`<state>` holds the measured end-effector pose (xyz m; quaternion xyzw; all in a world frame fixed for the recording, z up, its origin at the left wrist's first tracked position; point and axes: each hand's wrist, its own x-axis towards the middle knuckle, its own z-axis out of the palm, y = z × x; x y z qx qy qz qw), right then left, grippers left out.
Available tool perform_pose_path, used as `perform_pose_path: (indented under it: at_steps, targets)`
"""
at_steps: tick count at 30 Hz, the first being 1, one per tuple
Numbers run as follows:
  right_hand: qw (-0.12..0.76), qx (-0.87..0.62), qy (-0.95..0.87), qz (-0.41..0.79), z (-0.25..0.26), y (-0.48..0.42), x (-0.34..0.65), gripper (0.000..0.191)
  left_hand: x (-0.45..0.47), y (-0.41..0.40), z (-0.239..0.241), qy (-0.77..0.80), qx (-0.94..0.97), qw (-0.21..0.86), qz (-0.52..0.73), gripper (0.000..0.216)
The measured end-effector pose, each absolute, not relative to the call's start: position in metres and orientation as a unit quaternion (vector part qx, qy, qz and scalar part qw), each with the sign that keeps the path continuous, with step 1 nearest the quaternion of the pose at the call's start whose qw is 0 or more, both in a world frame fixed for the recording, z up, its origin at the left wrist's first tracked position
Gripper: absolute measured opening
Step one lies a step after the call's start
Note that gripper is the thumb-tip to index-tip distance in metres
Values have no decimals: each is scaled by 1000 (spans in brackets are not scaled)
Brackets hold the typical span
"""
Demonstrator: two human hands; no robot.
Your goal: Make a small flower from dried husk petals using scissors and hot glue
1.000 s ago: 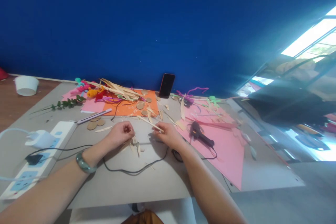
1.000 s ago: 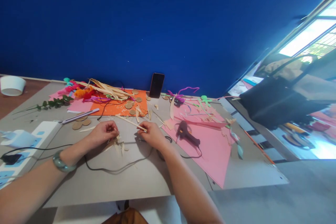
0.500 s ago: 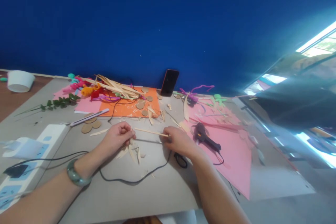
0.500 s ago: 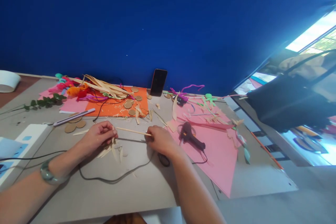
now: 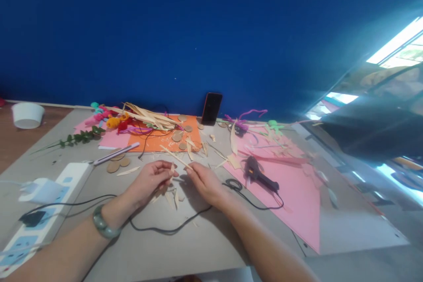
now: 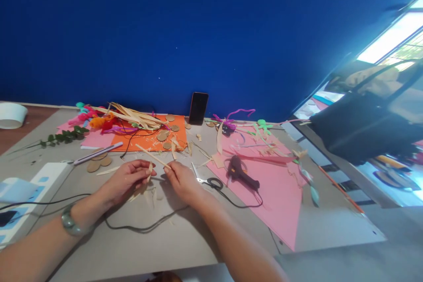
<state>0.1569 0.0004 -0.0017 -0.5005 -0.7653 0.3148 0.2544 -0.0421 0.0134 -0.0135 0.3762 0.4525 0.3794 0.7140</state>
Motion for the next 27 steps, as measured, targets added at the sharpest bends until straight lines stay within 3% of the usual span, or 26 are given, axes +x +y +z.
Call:
perform_pose_path:
  at_steps: [12,21,24,27]
  targets:
    - [422,-461,-723,293,-6,-10,136,19,-38,6,-18,384,533,662,360,29]
    - [425,-539,-655,315,1,-8,143,24,-36,8,-12,460,492,647,357,36]
    - [431,-546,-638,330,1,-9,142,29,-38,7,-16,467,554,570,388,39]
    - [436,-546,-618,359,0,-10,139,30,-44,3,-19,464,692,400,382,38]
